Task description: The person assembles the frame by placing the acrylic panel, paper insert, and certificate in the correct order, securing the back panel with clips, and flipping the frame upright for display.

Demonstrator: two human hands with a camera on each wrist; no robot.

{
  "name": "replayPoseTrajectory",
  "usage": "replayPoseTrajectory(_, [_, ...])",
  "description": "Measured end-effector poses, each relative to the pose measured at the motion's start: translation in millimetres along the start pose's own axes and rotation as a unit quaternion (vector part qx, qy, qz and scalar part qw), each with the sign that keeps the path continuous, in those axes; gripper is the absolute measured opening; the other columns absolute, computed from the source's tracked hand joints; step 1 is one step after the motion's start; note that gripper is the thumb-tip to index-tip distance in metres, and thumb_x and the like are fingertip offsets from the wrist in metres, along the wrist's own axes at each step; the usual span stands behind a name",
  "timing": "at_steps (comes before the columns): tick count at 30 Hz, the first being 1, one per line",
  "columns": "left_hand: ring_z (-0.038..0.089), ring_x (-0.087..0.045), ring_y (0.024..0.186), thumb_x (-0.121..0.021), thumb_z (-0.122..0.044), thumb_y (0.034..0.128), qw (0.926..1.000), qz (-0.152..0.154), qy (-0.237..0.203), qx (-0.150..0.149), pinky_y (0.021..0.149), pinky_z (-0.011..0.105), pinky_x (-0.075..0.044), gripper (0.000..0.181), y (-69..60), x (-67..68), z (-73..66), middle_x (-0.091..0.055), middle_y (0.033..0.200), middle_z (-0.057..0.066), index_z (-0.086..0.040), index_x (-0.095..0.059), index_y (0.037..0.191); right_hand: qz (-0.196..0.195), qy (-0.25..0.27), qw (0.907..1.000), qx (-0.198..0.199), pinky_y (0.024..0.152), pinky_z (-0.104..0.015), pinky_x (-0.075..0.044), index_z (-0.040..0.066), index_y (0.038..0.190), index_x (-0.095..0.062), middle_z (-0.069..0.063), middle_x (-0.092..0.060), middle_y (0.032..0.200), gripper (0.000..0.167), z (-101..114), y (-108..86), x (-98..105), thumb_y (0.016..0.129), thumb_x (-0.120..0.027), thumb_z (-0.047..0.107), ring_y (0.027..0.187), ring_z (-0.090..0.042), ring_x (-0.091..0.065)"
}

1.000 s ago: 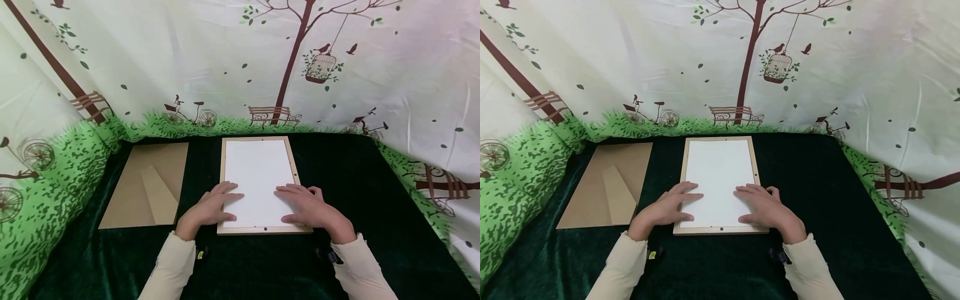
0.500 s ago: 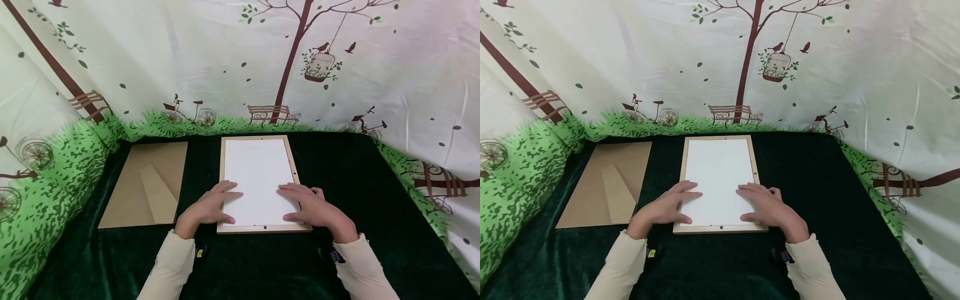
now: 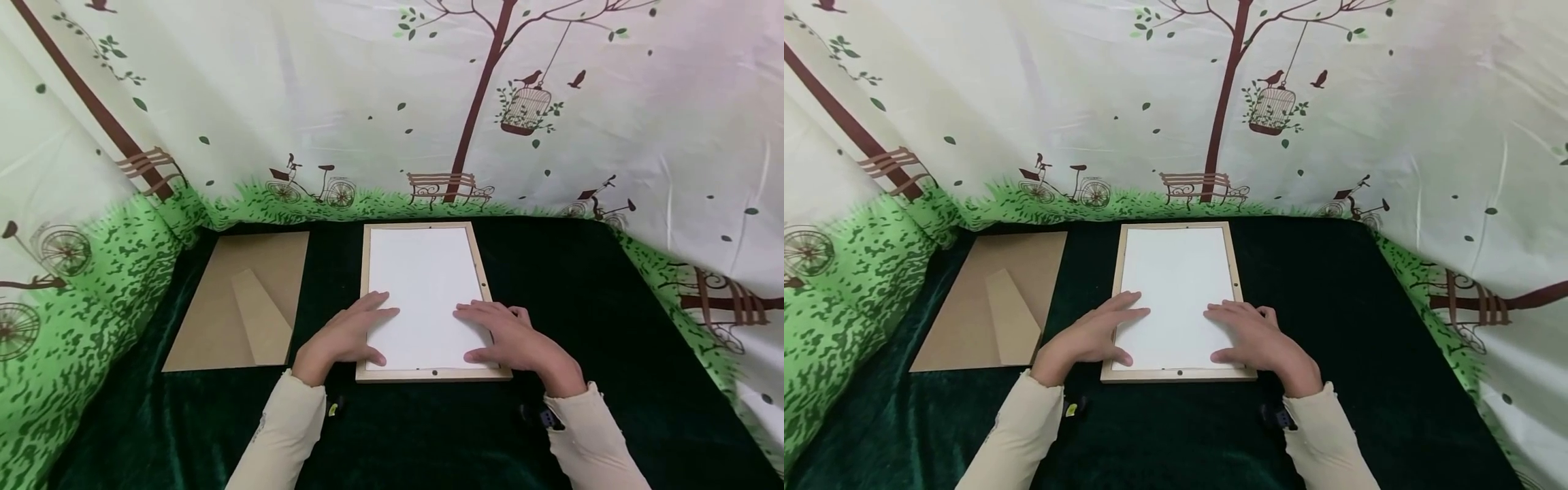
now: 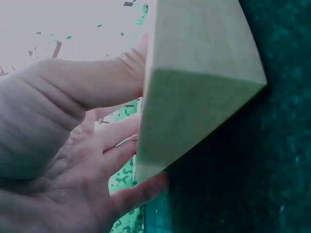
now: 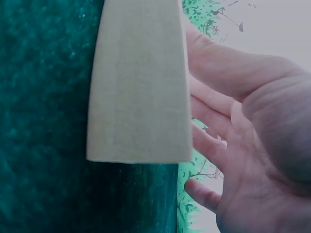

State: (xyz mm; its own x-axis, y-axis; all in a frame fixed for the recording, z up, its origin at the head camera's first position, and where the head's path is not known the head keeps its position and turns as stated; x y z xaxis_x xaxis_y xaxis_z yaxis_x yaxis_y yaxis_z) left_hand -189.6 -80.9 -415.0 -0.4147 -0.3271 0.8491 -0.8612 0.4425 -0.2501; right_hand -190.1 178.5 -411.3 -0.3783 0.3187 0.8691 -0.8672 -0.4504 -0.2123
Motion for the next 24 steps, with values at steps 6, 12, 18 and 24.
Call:
replayPoseTrajectory(6, [0.025, -0.018, 0.155, -0.088, -0.029, 0.0744, 0.9999, -0.003, -0.006, -0.011, 0.121, 0.052, -0.028, 0.085, -0.4, 1.6, 2.5, -0.023, 0.166, 0.0, -0.024, -0.048, 0.149, 0.019, -0.012, 0.9997, 0.008, 0.106, -0.065, -0.023, 0.023, 0.149, -0.048, -0.007, -0.04, 0.159, 0.074, 1.1, -4.6, 7.5, 0.084, -0.078, 0.041, 0.148, -0.034, -0.03])
replayPoseTrajectory(12, [0.024, -0.015, 0.155, -0.086, -0.03, 0.0759, 0.9999, 0.001, -0.016, 0.0, 0.12, 0.059, -0.024, 0.085, -3.1, 0.1, 6.0, -0.02, 0.167, -0.001, -0.026, -0.045, 0.15, 0.005, -0.024, 0.9996, -0.016, 0.108, -0.065, -0.026, 0.015, 0.149, -0.047, -0.012, -0.034, 0.161, 0.079, -12.6, -13.7, 26.2, 0.081, -0.081, 0.038, 0.146, -0.038, -0.031])
replayPoseTrajectory(18, [0.025, -0.013, 0.156, -0.087, -0.026, 0.0762, 0.9992, -0.011, -0.037, 0.007, 0.119, 0.064, -0.021, 0.082, -5.9, -0.1, 6.7, -0.021, 0.167, 0.0, -0.025, -0.048, 0.149, 0.039, 0.071, 0.9964, -0.025, 0.114, -0.064, -0.029, 0.017, 0.156, -0.033, -0.009, -0.021, 0.167, 0.091, -34.2, -17.2, 17.4, 0.082, -0.078, 0.045, 0.15, -0.041, -0.024])
replayPoseTrajectory(24, [0.029, -0.014, 0.156, -0.082, -0.02, 0.0817, 0.9956, -0.017, -0.077, -0.051, 0.12, 0.059, -0.024, 0.072, -11.8, -1.1, 4.9, -0.026, 0.165, 0.006, -0.018, -0.051, 0.147, 0.038, 0.103, 0.9936, -0.027, 0.115, -0.063, -0.028, 0.022, 0.157, -0.032, -0.005, -0.019, 0.167, 0.092, -48.0, -20.5, 14.4, 0.081, -0.078, 0.049, 0.151, -0.04, -0.021])
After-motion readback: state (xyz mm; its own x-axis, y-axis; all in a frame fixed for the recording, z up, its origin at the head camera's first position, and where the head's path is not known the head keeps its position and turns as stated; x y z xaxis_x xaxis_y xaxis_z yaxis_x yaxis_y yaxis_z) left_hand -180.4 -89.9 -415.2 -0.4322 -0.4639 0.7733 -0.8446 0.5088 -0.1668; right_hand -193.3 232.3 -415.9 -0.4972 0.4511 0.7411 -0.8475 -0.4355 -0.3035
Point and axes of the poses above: each hand's wrist, its own y-axis towards the middle knuckle, its own x-axis out of the back of the hand, z = x × y, the point moved 5 cm from there along y, towards the middle knuckle
